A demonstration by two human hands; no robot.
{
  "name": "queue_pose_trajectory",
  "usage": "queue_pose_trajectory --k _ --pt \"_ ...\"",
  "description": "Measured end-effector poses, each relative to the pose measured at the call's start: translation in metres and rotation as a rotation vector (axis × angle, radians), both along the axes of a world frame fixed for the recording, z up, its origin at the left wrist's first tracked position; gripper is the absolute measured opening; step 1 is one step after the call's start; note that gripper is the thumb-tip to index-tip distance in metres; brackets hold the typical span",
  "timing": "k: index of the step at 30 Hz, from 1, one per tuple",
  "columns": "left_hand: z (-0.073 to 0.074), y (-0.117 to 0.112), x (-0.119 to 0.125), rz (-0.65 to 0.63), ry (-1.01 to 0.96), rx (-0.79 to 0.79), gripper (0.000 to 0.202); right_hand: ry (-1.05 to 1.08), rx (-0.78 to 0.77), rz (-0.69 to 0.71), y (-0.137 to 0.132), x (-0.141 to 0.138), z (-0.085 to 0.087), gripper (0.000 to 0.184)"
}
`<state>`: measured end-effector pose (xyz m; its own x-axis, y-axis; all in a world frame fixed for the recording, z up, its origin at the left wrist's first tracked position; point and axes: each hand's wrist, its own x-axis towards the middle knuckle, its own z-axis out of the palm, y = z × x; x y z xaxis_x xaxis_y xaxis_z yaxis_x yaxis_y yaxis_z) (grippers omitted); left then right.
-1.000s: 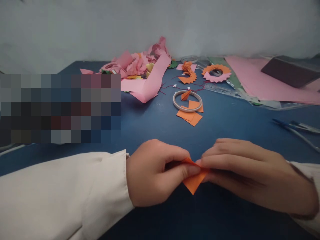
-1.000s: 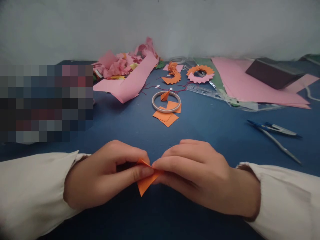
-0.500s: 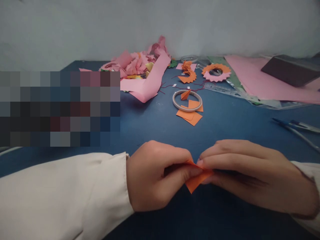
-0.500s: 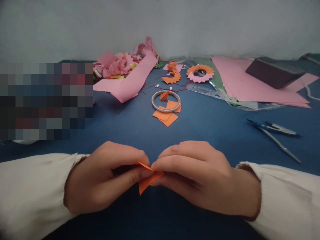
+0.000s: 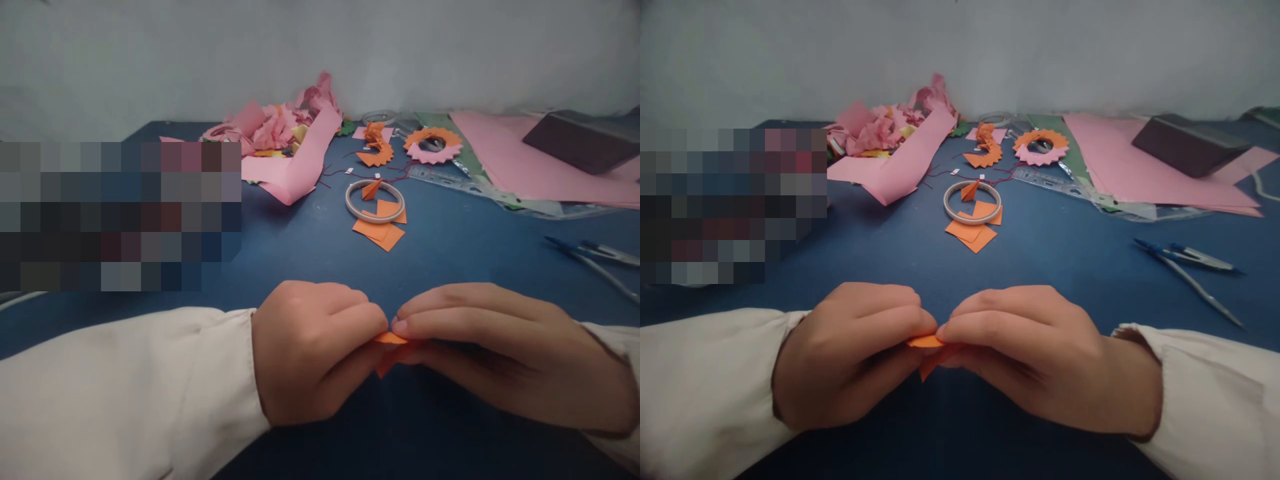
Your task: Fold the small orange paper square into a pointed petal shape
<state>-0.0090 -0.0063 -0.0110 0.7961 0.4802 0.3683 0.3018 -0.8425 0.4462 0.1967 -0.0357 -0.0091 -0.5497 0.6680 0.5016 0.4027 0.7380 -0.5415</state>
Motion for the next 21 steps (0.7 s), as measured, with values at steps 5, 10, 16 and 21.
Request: queue_pose_trajectory --k 5,10,16,21 --pt "0.0004 -0.0011 -0.0002 0.015 0.016 0.101 0.021 -0.021 -0.001 -0.01 -0.0002 0.0009 -0.0005 0.018" --pt "0.001 -0.0005 -0.0003 0.004 0.031 0.2 0.024 -0.007 -0.009 0.012 0.0014 0.0012 0.0016 0.015" --pt "0.0001 0.0009 0.0008 -0.023 0.022 0.17 0.023 -0.004 -0.013 0.034 0.0016 -0.0002 -0.0009 0.015" --pt "0.0003 0.0024 0.0009 -0.081 -0.005 0.074 0.023 0.018 -0.06 0.072 0.0026 -0.0003 0.0007 0.019"
